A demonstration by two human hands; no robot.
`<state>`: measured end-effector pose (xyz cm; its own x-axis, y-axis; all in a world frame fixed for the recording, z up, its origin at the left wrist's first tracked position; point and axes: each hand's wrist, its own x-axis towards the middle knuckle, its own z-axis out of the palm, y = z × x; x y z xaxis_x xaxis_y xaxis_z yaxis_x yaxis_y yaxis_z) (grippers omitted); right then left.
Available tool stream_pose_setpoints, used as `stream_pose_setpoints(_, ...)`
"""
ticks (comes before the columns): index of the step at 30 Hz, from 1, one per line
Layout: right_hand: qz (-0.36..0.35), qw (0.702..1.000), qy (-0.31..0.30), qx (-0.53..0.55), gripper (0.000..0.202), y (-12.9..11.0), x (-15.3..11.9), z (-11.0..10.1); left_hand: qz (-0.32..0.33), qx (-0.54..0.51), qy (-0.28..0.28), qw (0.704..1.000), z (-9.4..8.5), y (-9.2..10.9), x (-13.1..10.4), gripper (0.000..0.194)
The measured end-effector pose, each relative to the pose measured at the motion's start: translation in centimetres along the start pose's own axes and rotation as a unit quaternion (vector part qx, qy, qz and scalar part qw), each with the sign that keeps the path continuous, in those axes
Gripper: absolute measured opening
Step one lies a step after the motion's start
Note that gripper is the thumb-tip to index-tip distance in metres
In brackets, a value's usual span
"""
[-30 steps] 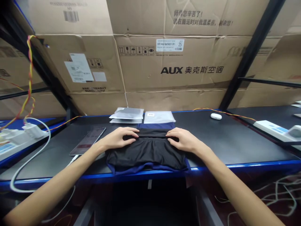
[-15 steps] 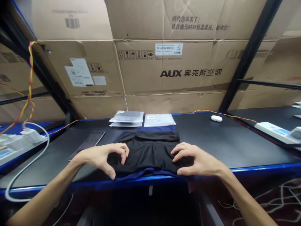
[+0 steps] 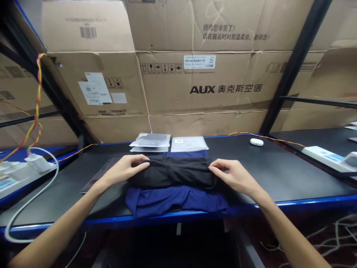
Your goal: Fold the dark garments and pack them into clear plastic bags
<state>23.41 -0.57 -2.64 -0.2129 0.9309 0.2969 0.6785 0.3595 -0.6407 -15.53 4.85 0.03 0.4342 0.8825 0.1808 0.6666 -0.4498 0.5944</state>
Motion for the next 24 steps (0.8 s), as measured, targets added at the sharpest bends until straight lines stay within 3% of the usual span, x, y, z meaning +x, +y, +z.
stream_pose_setpoints(2, -0.009, 1.0, 0.017, -0.02, 0.036, 0.5, 0.8, 0.7, -0.009, 0.083, 0.034, 0.996, 0.4, -0.7, 0.5, 0.035)
stream_pose_setpoints(5, -0.018, 0.998, 0.02, -0.062, 0.028, 1.4, 1.3, 1.7, -0.026, 0.183, 0.034, 0.982, 0.9, -1.6, 0.8, 0.031)
stream_pose_setpoints(10, -0.016, 0.985, 0.055, -0.162, 0.022, 2.2, 1.3, 1.8, -0.045, 0.255, 0.049, 0.965, 0.8, -1.8, 0.2, 0.034)
stream_pose_setpoints(15, -0.11, 0.973, 0.091, -0.183, 0.013, -0.2, 1.8, 1.7, -0.164, 0.315, 0.017, 0.935, -0.4, -0.1, -1.2, 0.058)
stream_pose_setpoints(19, -0.167, 0.978, -0.001, -0.123, 0.015, -3.8, 2.8, 3.4, -0.229, 0.341, -0.005, 0.912, -1.2, 1.0, -2.1, 0.074)
stream_pose_setpoints(24, -0.2, 0.958, -0.16, -0.131, 0.053, -6.9, 4.5, 6.3, -0.19, 0.276, -0.039, 0.941, -1.5, 0.6, -2.4, 0.062)
